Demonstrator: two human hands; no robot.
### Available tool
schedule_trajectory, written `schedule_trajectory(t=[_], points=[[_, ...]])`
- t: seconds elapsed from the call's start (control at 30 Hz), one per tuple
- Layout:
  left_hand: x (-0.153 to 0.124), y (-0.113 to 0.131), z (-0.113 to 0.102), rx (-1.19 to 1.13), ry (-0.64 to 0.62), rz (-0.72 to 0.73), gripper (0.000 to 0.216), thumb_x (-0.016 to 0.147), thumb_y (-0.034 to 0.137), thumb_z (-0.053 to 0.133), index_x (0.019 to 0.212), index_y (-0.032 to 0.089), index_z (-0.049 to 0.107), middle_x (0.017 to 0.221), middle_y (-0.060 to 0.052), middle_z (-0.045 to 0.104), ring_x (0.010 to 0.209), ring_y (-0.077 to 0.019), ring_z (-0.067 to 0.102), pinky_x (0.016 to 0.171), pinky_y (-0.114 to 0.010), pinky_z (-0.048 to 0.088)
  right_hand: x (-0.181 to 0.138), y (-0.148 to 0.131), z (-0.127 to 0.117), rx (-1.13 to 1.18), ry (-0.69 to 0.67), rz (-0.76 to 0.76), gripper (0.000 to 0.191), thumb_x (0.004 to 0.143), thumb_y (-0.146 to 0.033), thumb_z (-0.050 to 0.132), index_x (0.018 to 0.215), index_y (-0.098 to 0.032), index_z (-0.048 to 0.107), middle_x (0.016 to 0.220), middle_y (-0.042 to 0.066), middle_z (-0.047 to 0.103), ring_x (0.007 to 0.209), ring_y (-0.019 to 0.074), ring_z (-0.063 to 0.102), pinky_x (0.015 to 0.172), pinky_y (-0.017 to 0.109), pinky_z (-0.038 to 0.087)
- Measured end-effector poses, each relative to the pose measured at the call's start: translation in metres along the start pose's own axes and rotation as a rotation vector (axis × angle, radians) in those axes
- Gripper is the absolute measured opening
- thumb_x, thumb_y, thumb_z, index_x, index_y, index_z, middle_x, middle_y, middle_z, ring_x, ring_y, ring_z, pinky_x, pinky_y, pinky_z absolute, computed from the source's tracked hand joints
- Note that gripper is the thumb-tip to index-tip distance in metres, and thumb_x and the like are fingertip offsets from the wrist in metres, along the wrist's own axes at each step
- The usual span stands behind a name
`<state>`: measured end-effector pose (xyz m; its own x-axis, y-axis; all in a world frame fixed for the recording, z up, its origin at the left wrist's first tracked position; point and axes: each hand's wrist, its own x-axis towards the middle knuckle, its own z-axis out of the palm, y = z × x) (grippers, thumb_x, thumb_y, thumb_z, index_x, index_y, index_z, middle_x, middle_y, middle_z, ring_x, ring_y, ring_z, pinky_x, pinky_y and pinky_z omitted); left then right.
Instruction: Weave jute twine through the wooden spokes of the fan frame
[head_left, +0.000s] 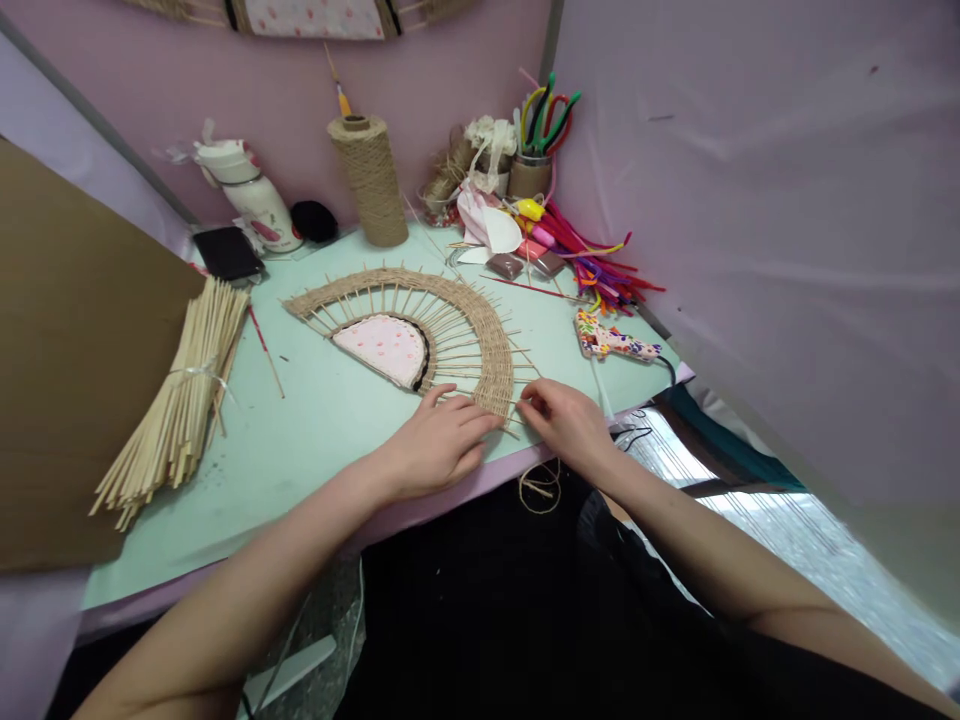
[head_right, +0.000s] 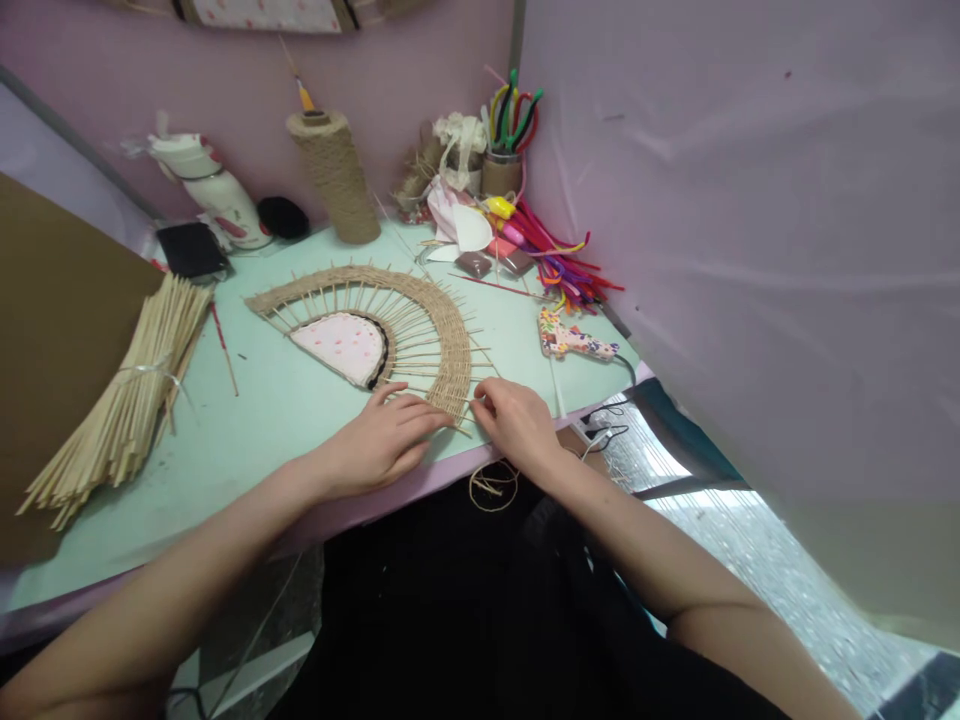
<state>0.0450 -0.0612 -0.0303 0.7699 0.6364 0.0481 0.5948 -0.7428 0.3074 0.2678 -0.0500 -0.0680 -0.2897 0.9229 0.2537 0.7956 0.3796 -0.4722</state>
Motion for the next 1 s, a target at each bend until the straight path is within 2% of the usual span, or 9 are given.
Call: schedule_trajectory(t=[0.1, 0.23, 0.77, 1.0], points=[[0.017, -0.010, -0.008, -0.039, -0.048, 0.072, 0.035, 0.090, 0.017, 0.039, 0.116, 0.024, 0.062, 0.106, -0.004, 0.068, 0.101, -0.0203, 0.055, 0.099, -0.043, 0.030, 0.002, 0.001, 0.001, 0.002, -0.002, -0.003, 0.007, 0.087, -0.026, 0.055, 0.085, -0.021, 0.059, 0.071, 0.001, 0.063, 0.066, 0.0161, 0.056, 0.061, 0.026, 0.037], [0.030, -0.023, -0.006, -0.125, -0.075, 0.129, 0.037, 0.088, 0.012, 0.039, 0.112, 0.025, 0.064, 0.104, -0.004, 0.066, 0.099, -0.0184, 0.056, 0.092, -0.036, 0.034, 0.001, 0.002, -0.001, 0.019, -0.023, 0.008, 0.005, 0.087, -0.024, 0.056, 0.085, -0.020, 0.059, 0.073, 0.001, 0.063, 0.067, 0.0155, 0.056, 0.062, 0.026, 0.037], [0.033, -0.023, 0.003, -0.109, -0.082, 0.105, 0.037, 0.084, 0.010, 0.042, 0.110, 0.024, 0.065, 0.102, -0.004, 0.061, 0.098, -0.0203, 0.052, 0.094, -0.039, 0.034, 0.000, 0.001, -0.002, 0.022, -0.030, 0.003, 0.005, 0.087, -0.023, 0.057, 0.087, -0.019, 0.059, 0.074, 0.001, 0.062, 0.067, 0.0155, 0.055, 0.061, 0.026, 0.036], [0.027, -0.022, 0.004, -0.132, -0.068, 0.086, 0.039, 0.085, 0.012, 0.041, 0.113, 0.025, 0.065, 0.106, -0.005, 0.061, 0.100, -0.0209, 0.051, 0.092, -0.039, 0.034, -0.010, 0.006, -0.008, 0.126, -0.048, -0.055, 0.009, 0.091, -0.025, 0.054, 0.087, -0.020, 0.060, 0.080, 0.003, 0.063, 0.075, 0.0171, 0.058, 0.068, 0.029, 0.043]])
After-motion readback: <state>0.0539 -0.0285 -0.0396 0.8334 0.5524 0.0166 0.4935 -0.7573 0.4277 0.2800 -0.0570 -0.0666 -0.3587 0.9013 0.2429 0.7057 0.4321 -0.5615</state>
